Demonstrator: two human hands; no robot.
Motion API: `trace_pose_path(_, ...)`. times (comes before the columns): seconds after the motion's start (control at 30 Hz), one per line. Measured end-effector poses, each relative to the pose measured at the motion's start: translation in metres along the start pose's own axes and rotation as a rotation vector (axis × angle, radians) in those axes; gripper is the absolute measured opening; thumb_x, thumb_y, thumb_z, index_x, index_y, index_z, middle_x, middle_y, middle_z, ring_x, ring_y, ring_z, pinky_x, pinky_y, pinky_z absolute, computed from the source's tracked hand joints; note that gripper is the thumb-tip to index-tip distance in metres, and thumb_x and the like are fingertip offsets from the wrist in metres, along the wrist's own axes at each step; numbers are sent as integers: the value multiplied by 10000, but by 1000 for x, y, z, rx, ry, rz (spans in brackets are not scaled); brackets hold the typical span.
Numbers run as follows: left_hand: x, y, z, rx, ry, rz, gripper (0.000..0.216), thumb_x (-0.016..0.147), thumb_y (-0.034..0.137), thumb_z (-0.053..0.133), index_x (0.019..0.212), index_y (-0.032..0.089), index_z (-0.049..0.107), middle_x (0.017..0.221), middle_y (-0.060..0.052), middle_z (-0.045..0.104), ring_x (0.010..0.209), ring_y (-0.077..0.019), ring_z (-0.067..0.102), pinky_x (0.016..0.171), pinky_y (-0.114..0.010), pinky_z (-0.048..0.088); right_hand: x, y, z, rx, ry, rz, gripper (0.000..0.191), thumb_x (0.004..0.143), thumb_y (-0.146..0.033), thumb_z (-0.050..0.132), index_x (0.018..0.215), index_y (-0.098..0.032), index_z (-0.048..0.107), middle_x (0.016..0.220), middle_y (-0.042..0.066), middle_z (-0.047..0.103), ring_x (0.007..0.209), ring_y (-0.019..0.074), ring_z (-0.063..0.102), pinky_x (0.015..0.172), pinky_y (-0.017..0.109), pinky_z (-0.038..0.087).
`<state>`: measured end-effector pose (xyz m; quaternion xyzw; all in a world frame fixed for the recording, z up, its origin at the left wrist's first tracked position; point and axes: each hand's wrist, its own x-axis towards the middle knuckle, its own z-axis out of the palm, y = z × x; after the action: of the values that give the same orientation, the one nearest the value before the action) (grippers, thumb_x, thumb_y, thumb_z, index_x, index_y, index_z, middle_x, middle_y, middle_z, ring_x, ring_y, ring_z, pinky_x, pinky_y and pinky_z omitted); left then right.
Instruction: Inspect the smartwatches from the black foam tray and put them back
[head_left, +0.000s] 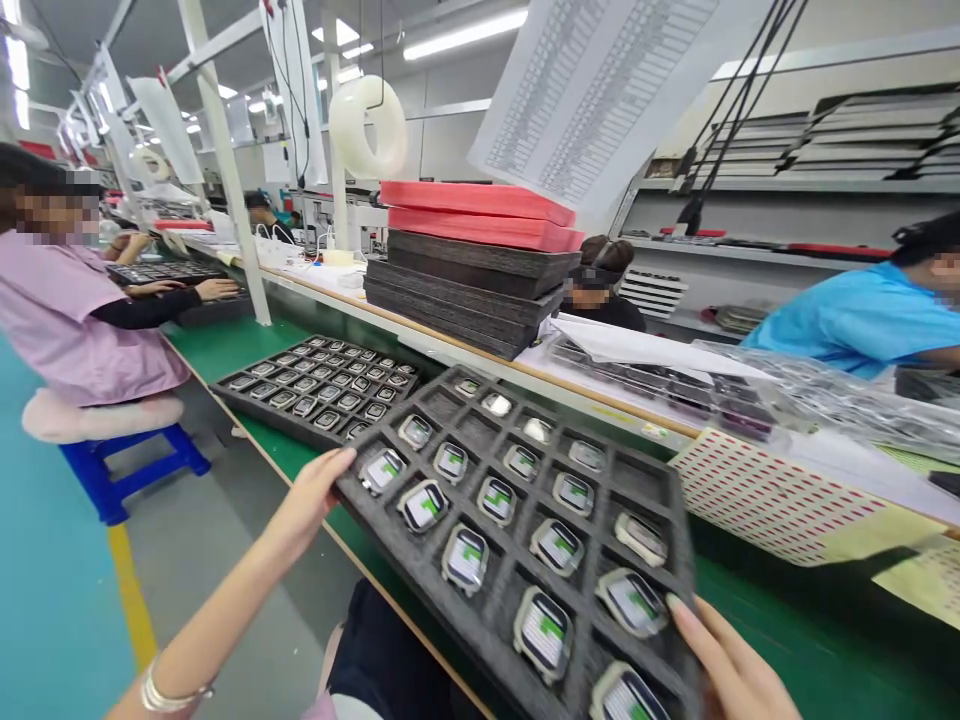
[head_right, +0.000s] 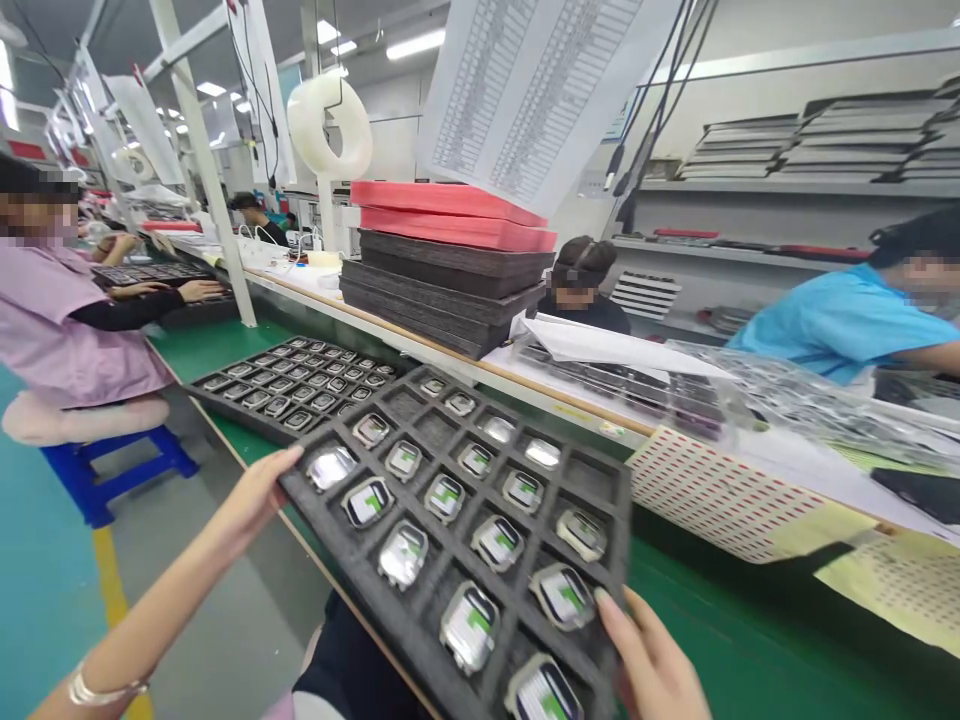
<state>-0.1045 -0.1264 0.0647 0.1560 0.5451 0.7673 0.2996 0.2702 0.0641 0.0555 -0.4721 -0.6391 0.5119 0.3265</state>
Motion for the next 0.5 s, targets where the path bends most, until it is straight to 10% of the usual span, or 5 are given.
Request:
trace_pose_path(0.23, 94, 64, -115, 11, 379, 132, 183, 722, 298, 656, 788, 135, 606, 589, 28, 611, 515, -116, 559, 500, -217, 467, 81, -76, 195, 131, -360, -210, 401, 866, -499, 546, 1062, -150, 552, 737, 44, 640, 474, 121, 515, 390, 227, 408)
trace_pose_path(0.5, 200, 91, -180, 234, 548, 247, 198, 913, 294, 508, 811, 128, 541, 667, 31, 560, 525, -80, 540, 500, -219, 482, 177, -99, 366, -143, -436, -275, 261, 934, -308, 539, 1128, -134, 556, 1045, 70, 601, 837, 172, 620, 706, 339, 543)
